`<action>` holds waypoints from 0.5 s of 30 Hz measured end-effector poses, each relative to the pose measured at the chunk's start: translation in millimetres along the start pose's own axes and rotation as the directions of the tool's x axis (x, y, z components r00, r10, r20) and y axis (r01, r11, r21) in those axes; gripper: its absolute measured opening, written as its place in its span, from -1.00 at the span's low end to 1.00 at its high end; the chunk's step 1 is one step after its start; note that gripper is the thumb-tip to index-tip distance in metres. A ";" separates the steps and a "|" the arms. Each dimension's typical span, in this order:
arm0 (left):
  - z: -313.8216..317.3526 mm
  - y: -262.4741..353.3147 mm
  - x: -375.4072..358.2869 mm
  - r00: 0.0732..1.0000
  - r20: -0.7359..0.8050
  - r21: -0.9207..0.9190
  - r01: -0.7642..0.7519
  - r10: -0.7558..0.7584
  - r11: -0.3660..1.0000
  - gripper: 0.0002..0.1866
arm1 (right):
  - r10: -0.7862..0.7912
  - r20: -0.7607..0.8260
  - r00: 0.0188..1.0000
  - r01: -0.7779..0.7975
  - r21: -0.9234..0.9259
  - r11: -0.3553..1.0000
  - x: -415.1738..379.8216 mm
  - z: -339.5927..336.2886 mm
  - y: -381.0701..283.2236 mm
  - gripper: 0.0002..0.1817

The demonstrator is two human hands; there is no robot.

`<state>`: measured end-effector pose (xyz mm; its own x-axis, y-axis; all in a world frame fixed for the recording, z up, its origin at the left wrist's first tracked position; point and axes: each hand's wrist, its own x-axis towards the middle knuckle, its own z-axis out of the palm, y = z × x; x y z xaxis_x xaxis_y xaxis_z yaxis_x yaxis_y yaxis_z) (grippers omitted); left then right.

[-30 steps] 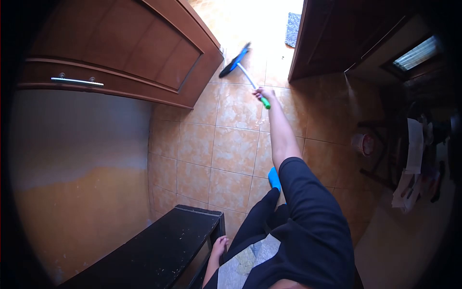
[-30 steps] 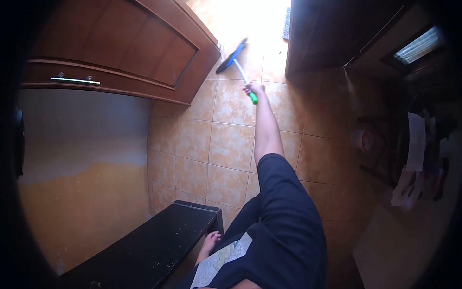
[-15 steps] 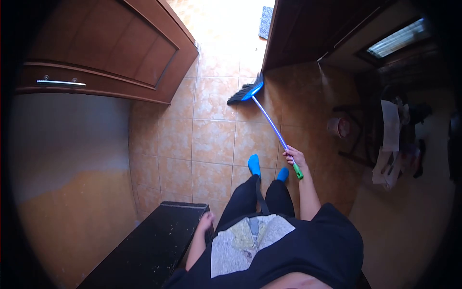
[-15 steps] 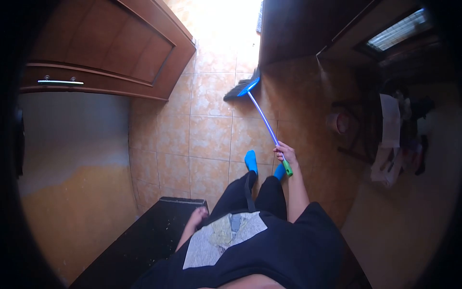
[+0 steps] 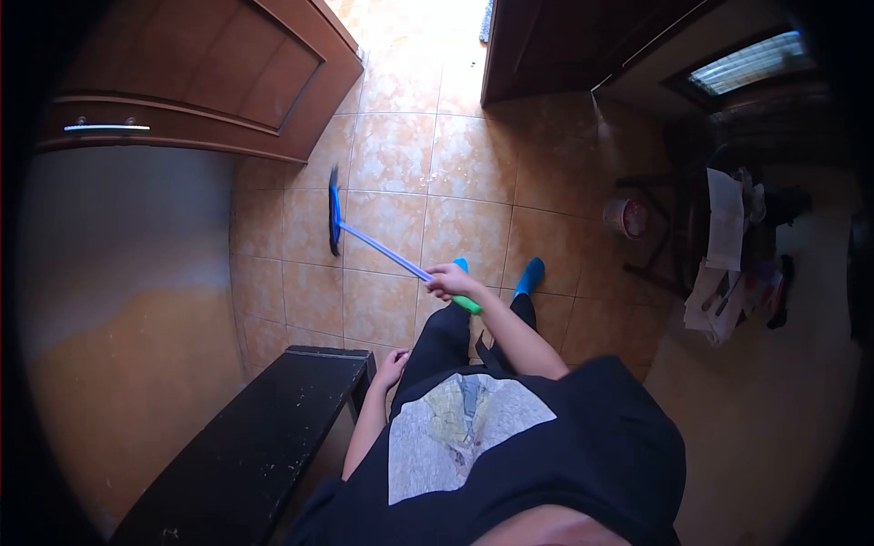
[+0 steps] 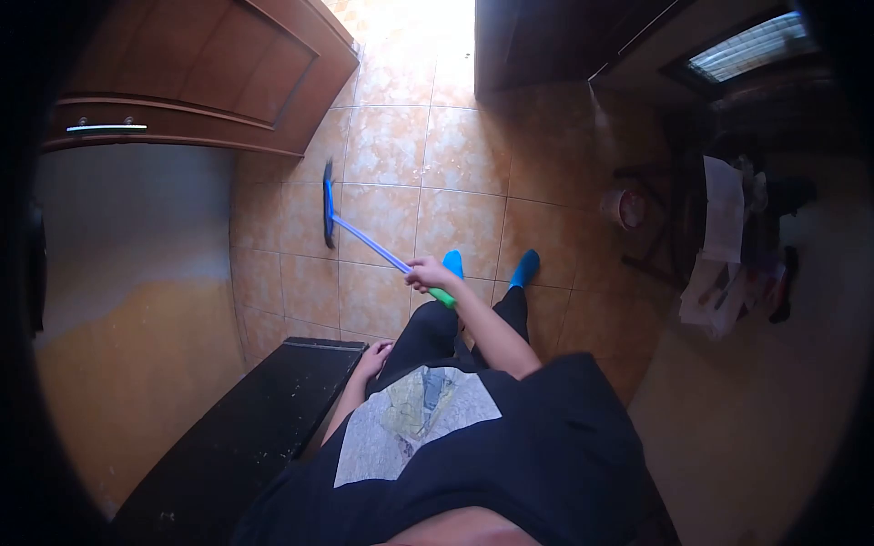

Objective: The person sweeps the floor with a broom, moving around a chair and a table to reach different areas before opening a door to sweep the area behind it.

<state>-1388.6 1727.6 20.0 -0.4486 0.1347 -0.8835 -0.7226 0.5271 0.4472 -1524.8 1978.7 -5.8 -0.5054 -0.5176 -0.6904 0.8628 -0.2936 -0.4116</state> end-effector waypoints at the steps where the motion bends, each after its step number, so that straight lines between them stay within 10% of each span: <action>1: -7.5 -6.4 -3.6 1.000 0.003 -0.003 0.007 -0.007 1.000 -0.70 | 0.030 -0.030 0.999 -0.031 -0.040 0.999 28.3 7.9 3.2 -0.52; 5: 12.5 -45.5 -25.4 0.988 -0.062 -0.235 0.123 -0.141 0.964 -0.70 | 0.043 -0.229 0.972 -0.114 -0.304 0.946 20.5 -60.4 12.9 -0.68; 15: 52.7 -58.0 0.1 0.983 -0.078 -0.164 0.153 -0.167 0.974 -0.70 | -0.021 -0.578 0.816 -0.128 -0.215 0.968 -237.0 -248.1 -89.0 -0.64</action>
<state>-1319.1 1741.3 -13.4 -0.3610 -0.0211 -0.9323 -0.8592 0.3964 0.3237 -1484.4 2326.9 46.8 -0.4364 0.0487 -0.8984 0.8976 -0.0451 -0.4385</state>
